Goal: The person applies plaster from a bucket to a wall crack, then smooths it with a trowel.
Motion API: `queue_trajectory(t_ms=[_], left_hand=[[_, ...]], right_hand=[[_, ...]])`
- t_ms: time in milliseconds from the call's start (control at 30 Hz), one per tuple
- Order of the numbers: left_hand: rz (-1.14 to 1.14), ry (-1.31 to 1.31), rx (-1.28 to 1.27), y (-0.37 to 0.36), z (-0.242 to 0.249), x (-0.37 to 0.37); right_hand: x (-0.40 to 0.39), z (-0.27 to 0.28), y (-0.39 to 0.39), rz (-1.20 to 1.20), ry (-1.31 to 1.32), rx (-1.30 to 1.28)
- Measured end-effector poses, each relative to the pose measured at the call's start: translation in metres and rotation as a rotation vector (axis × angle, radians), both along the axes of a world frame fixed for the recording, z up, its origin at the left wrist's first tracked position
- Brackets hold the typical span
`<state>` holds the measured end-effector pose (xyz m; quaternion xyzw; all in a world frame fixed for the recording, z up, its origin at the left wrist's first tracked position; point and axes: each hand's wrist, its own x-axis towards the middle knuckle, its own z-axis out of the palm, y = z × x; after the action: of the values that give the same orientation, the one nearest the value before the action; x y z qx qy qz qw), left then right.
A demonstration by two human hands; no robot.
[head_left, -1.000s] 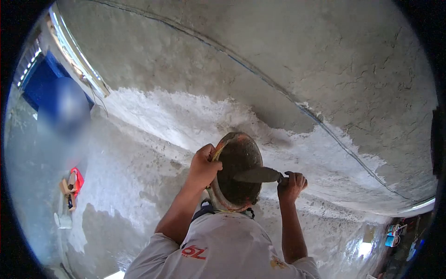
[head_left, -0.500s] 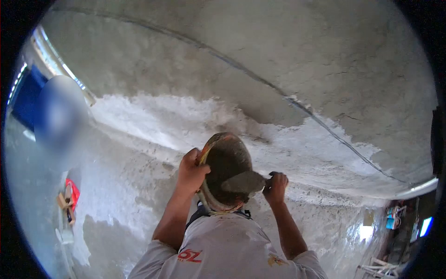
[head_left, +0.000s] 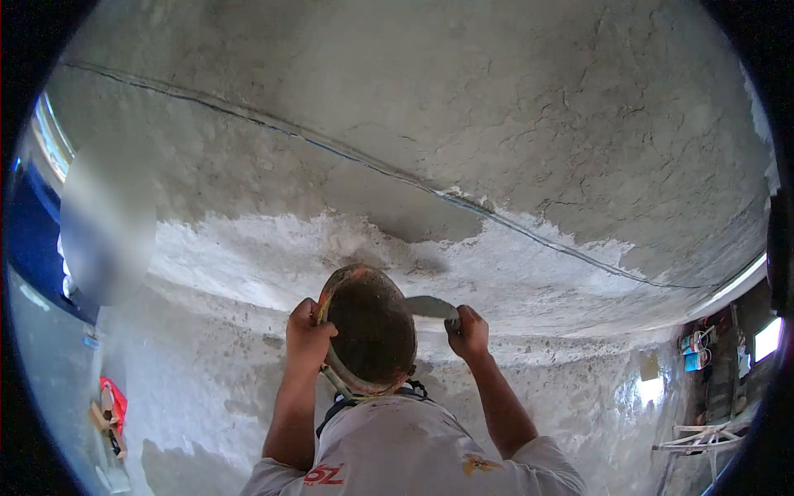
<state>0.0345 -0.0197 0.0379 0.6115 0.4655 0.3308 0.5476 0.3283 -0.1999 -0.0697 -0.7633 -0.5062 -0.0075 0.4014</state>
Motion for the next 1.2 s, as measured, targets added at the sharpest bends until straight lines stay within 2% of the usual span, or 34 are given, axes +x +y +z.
queue_trajectory(t_ms=[67, 133, 200, 333, 400, 467, 533, 600, 700, 833, 900, 1033, 1100, 1200], left_hand=[[0.007, 0.119, 0.099, -0.003, 0.004, 0.001], [0.000, 0.099, 0.107, 0.000, -0.012, -0.002], [-0.008, 0.078, 0.112, 0.002, -0.021, -0.003], [-0.008, 0.028, 0.057, -0.003, -0.020, -0.003], [-0.009, 0.024, 0.063, -0.001, -0.023, -0.004], [-0.023, -0.040, 0.093, -0.001, -0.027, -0.005], [-0.020, -0.081, 0.078, -0.003, -0.028, -0.007], [0.005, 0.006, 0.082, -0.002, -0.027, -0.007], [0.002, 0.020, 0.149, -0.005, -0.017, -0.010], [0.024, 0.052, 0.144, -0.004, -0.019, -0.014], [0.038, -0.023, 0.055, -0.005, -0.021, -0.016], [0.036, -0.024, 0.121, -0.003, -0.029, -0.020], [0.064, 0.101, 0.142, -0.004, -0.024, -0.022], [0.045, 0.060, 0.180, -0.008, -0.018, -0.023]], right_hand=[[0.004, 0.009, 0.009, -0.116, -0.059, -0.114], [0.012, 0.012, 0.018, -0.147, -0.016, -0.111], [0.018, 0.019, 0.023, -0.105, 0.125, -0.122], [0.030, 0.015, 0.037, -0.080, 0.215, -0.126], [0.036, 0.014, 0.046, 0.051, 0.463, -0.087], [0.042, 0.016, 0.054, 0.076, 0.448, -0.119], [0.039, 0.020, 0.060, 0.184, 0.613, -0.047], [0.040, 0.022, 0.067, 0.149, 0.581, -0.089], [0.033, 0.035, 0.074, 0.197, 0.763, -0.044], [0.031, 0.036, 0.082, 0.171, 0.763, -0.043], [0.032, 0.035, 0.085, 0.139, 0.784, -0.028], [0.040, 0.032, 0.092, 0.172, 0.761, -0.003], [0.043, 0.034, 0.093, 0.225, 0.839, 0.029], [0.047, 0.032, 0.096, 0.201, 0.823, 0.005]])
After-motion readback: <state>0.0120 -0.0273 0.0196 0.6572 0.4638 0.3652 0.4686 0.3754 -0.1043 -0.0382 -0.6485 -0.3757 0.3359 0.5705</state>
